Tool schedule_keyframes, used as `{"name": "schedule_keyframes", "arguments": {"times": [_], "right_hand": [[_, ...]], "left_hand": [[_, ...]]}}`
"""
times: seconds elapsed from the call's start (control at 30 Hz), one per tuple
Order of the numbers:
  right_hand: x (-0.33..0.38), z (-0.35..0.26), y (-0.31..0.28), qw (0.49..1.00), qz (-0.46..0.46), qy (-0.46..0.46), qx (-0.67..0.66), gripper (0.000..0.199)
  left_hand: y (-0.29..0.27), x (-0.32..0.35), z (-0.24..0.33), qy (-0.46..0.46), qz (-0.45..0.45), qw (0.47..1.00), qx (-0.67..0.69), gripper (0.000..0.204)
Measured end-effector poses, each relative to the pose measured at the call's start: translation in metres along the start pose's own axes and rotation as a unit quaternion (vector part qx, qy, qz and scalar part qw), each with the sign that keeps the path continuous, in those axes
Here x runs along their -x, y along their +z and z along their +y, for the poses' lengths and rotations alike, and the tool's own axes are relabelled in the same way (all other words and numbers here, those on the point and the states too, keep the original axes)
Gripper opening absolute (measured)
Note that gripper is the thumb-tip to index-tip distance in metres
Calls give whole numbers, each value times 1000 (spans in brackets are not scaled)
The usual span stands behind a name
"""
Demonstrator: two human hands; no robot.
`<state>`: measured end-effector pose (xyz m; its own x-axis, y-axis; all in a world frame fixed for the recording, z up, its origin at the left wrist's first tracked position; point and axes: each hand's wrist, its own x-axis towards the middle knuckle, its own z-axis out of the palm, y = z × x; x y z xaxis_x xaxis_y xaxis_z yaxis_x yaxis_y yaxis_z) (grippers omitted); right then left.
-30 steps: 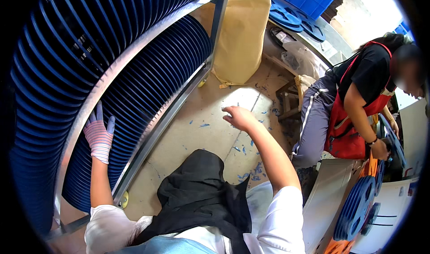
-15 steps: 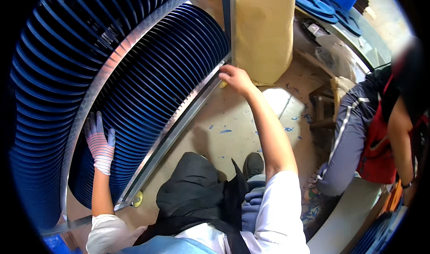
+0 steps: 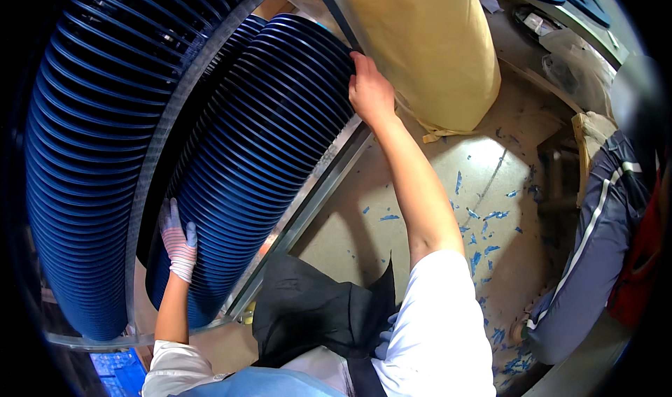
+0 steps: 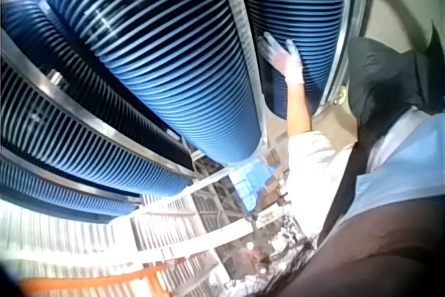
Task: The person sits on the floor and repeatedly picks up blue circular plastic parts from a nearby pile. They place each part into a vertical metal rack, stacking them tightly between existing parts. The person occasionally adjusts the stack to ensure alignment.
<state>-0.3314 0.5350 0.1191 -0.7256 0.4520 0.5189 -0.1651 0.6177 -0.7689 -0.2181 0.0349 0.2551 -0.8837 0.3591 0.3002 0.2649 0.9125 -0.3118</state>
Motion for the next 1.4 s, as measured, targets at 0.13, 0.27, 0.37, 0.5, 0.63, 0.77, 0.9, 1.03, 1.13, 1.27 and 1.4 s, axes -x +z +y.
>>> {"name": "schedule_keyframes", "arguments": {"times": [0.13,0.27,0.37,0.5,0.63,0.77,0.9,1.03,1.13,1.27,1.4], "right_hand": [[1,6,1,998,-43,1,42,45],[6,22,-2,996,-30,-56,59,45],[14,41,-16,991,-79,-45,94,44],[31,80,-32,991,-48,-70,98,28],[40,100,-61,980,-25,-43,191,25],[61,115,-98,968,-82,22,235,24],[82,124,-128,957,-108,61,264,16],[88,124,-143,944,-112,129,283,14],[85,115,-140,952,-99,121,264,13],[79,101,-121,957,-125,92,244,13],[81,99,-123,959,-142,54,237,14]], "left_hand": [[-1,0,-5,0,-7,1000,-6,81],[0,15,-14,-31,-40,999,4,80],[-13,7,-16,-43,1,997,-67,68],[9,-18,-67,-95,-24,992,-77,49],[11,-95,-33,23,50,994,-91,57],[15,-159,29,38,21,998,52,68],[37,-177,34,-41,-73,971,225,65],[36,-175,33,-21,-83,972,218,68],[31,-174,42,-32,-92,974,205,70],[36,-176,27,-15,-70,982,173,60],[36,-180,38,12,-38,982,187,54]]}}
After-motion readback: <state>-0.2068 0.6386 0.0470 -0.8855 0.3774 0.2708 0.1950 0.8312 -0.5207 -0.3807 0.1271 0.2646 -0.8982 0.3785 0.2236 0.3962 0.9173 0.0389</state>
